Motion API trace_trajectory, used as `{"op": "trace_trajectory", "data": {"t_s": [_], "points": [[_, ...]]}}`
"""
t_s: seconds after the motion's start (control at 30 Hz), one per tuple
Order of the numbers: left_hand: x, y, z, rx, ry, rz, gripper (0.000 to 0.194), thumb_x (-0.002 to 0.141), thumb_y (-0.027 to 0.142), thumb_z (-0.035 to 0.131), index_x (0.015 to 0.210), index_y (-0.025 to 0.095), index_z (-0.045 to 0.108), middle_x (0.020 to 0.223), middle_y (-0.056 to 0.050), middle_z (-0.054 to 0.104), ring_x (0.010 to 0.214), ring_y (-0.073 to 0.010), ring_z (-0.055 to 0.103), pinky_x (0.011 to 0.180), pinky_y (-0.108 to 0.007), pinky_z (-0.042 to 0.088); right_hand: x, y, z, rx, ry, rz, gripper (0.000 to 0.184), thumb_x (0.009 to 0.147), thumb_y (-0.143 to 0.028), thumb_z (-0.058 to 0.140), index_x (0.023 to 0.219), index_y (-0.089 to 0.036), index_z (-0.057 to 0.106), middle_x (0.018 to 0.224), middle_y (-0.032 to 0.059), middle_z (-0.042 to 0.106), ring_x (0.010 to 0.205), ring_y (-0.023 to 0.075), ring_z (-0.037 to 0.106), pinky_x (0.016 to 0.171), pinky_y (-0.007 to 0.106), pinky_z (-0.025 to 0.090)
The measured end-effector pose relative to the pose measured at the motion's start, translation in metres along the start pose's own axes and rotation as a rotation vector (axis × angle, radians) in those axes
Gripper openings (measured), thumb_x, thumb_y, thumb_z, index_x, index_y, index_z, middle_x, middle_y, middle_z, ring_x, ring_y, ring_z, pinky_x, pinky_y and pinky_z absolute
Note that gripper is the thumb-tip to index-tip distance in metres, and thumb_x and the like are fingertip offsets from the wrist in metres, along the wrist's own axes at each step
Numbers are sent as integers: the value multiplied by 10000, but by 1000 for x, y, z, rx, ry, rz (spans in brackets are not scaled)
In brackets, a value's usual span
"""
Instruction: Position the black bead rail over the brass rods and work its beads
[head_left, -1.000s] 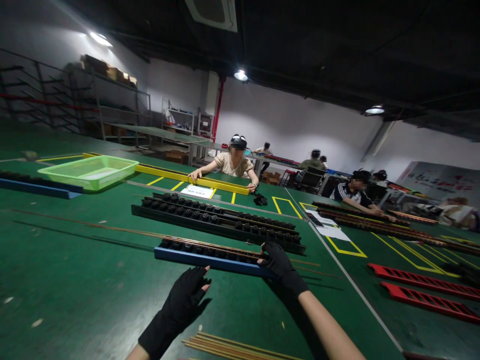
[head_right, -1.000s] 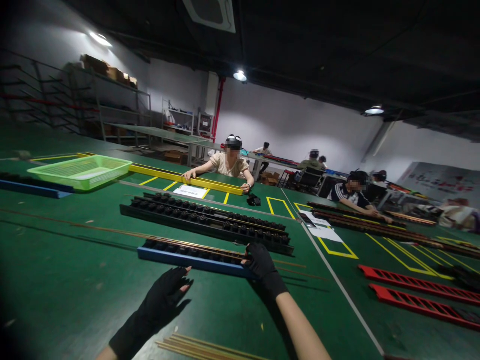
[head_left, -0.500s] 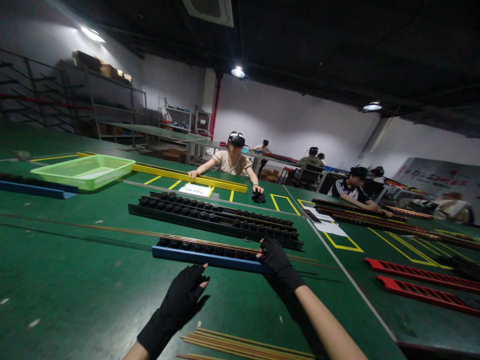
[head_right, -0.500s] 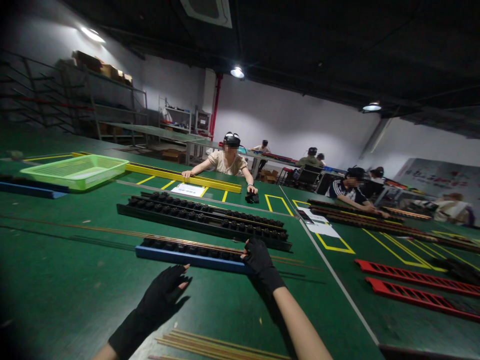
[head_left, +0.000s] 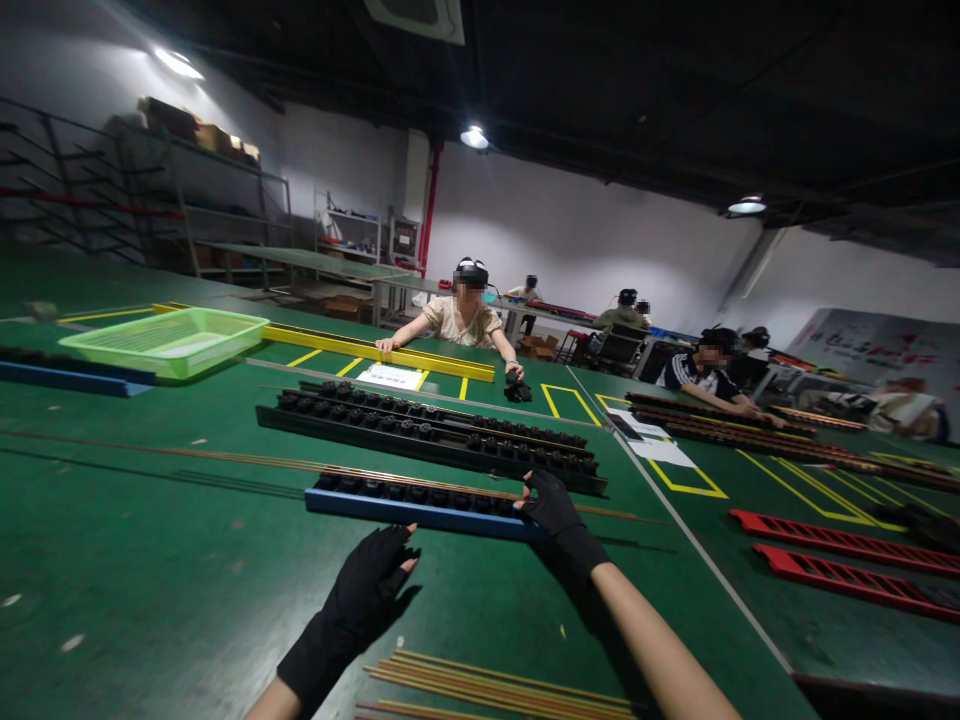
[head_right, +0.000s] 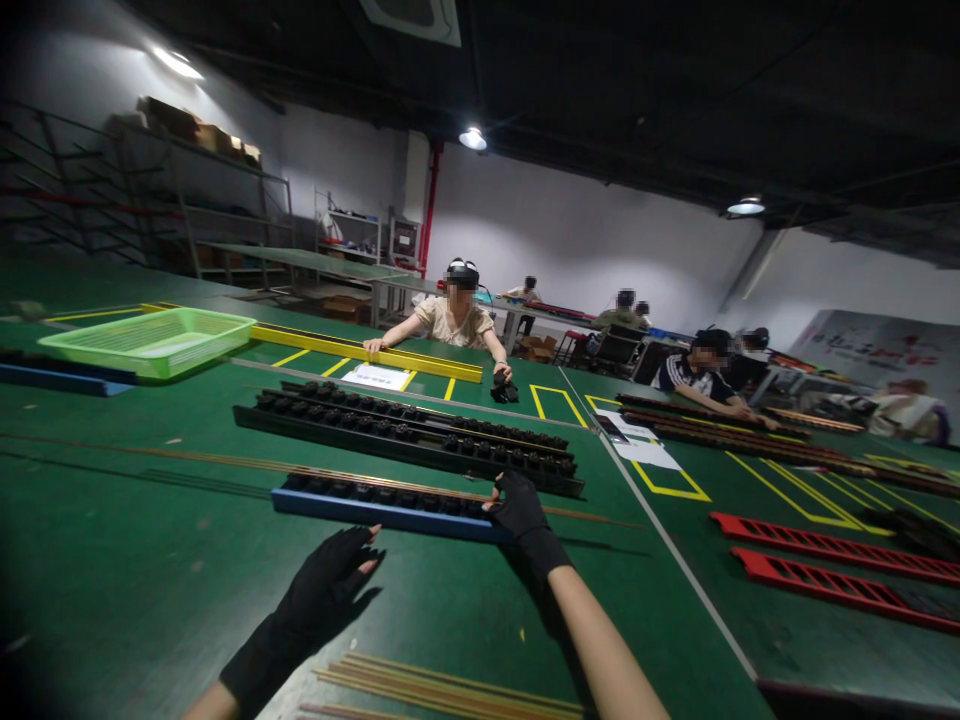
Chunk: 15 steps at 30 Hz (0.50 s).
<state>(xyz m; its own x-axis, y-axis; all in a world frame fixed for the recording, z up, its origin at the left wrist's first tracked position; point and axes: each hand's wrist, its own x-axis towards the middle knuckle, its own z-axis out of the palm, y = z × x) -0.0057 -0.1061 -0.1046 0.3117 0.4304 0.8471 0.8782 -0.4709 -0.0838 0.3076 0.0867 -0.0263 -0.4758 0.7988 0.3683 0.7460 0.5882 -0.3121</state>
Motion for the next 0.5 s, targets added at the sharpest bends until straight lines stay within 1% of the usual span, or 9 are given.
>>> {"op": "trace_trajectory", "data": {"t_s": [0.07, 0.17, 0.2, 0.27, 0.37, 0.5], "points": [[2, 1, -2, -6, 7, -9, 489, 771, 190, 733, 1228, 226, 560, 1296, -148, 605, 1211, -267, 581, 913, -430, 562, 1, -1, -1, -22, -37, -2, 371, 689, -324, 773, 1019, -190, 669, 1174, 115, 665, 1099, 261, 614, 996, 404, 472], [7, 4, -6, -17, 8, -15, 491, 781, 190, 726, 1237, 225, 548, 1284, -151, 609, 1202, -264, 586, 907, -427, 568, 5, -1, -1, -62, -138, -19, 732, 589, -379, 842, 1254, -185, 606, 1347, 144, 588, 1228, 301, 561, 1066, 439, 429], [9, 5, -7, -20, 12, -18, 493, 783, 190, 724, 1240, 227, 543, 1279, -150, 611, 1198, -262, 588, 905, -424, 570, 7, -1, -1, -79, -181, -22, 836, 549, -384, 863, 1310, -185, 578, 1372, 153, 573, 1249, 319, 550, 1083, 457, 415], [13, 7, -10, -32, 23, -32, 500, 786, 190, 722, 1246, 239, 532, 1268, -140, 617, 1184, -252, 596, 903, -414, 572, 11, 1, -3, -115, -265, -18, 958, 483, -385, 891, 1357, -181, 553, 1377, 170, 571, 1249, 352, 553, 1088, 486, 411], [16, 10, -13, -62, 33, -79, 527, 791, 182, 717, 1269, 260, 507, 1259, -121, 624, 1162, -230, 605, 902, -395, 571, 15, 8, -11, -166, -371, 2, 980, 441, -374, 897, 1342, -157, 575, 1339, 189, 598, 1194, 358, 596, 1047, 463, 459], [15, 11, -14, -77, 27, -97, 527, 807, 183, 705, 1283, 265, 494, 1264, -115, 620, 1172, -228, 597, 902, -396, 571, 14, 20, -29, -237, -445, 30, 891, 439, -354, 878, 1267, -131, 632, 1267, 200, 642, 1133, 358, 627, 1004, 442, 489]]}}
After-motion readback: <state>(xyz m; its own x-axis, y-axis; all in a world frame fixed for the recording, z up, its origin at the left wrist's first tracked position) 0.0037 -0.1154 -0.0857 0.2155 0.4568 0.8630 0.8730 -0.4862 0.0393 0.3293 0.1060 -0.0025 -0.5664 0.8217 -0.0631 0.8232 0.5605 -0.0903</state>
